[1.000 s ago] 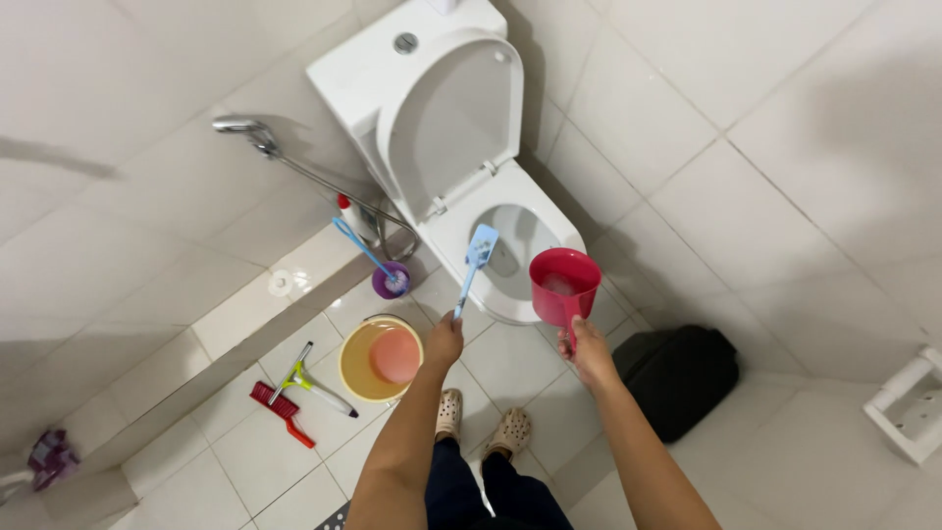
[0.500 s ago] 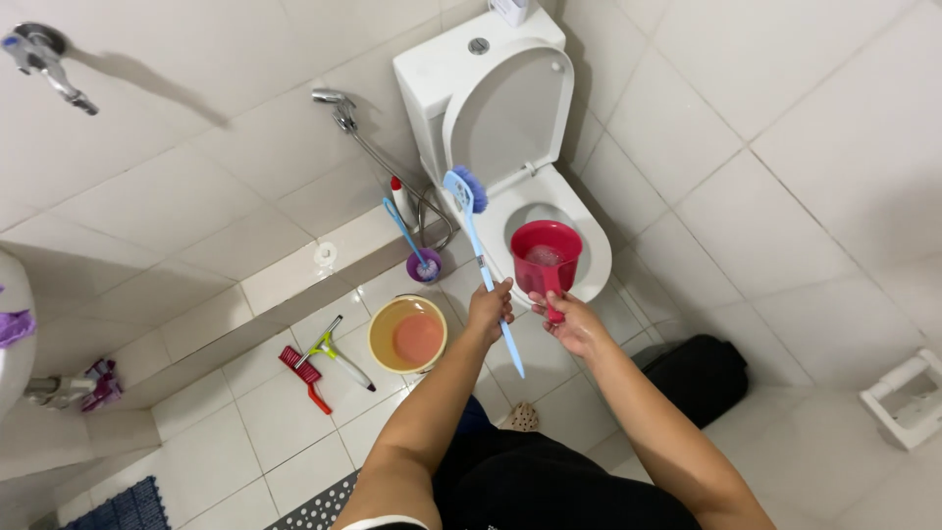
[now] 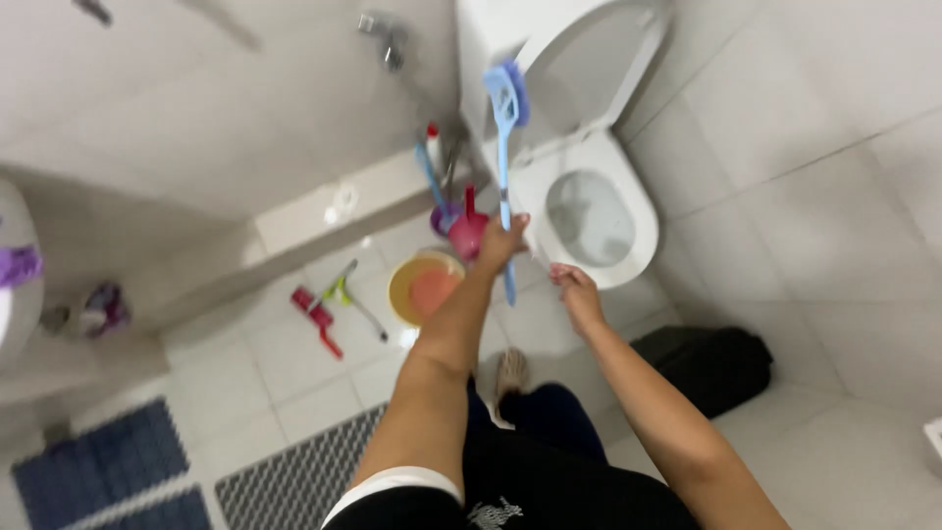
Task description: Cleaning a toilet bowl with a brush and soapy water, followed by washing tools in a sink.
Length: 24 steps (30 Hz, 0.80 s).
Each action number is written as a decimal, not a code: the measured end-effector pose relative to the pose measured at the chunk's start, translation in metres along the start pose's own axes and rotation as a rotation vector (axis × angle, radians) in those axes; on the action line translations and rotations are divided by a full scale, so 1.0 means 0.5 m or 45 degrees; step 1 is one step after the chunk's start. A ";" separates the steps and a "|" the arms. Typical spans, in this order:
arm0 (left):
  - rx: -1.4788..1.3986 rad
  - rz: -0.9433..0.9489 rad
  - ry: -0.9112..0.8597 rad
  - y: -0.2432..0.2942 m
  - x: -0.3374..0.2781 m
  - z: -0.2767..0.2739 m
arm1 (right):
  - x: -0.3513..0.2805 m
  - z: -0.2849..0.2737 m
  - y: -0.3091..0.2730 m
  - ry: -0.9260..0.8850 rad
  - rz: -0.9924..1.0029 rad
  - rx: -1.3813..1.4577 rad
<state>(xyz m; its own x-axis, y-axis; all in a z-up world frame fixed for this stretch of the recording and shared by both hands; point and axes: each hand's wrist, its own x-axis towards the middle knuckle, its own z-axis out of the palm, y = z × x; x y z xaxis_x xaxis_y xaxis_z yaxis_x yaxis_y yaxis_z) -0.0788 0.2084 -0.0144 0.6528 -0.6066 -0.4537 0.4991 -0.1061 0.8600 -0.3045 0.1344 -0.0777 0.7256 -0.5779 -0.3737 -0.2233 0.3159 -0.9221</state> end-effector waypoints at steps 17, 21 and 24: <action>0.663 0.167 0.410 -0.054 -0.246 -0.388 | -0.055 0.313 0.147 0.216 0.342 0.108; 0.727 0.117 0.290 -0.039 -0.283 -0.425 | -0.082 0.376 0.178 0.487 0.426 0.292; 0.660 0.109 0.207 -0.035 -0.312 -0.434 | -0.111 0.402 0.224 0.574 0.386 0.398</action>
<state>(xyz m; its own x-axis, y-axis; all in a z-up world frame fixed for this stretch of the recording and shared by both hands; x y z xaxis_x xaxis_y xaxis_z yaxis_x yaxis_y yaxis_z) -0.0656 0.4758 -0.0094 0.7789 -0.5051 -0.3718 0.1208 -0.4609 0.8792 -0.2389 0.3530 -0.1403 0.2984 -0.6675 -0.6821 -0.1258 0.6810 -0.7214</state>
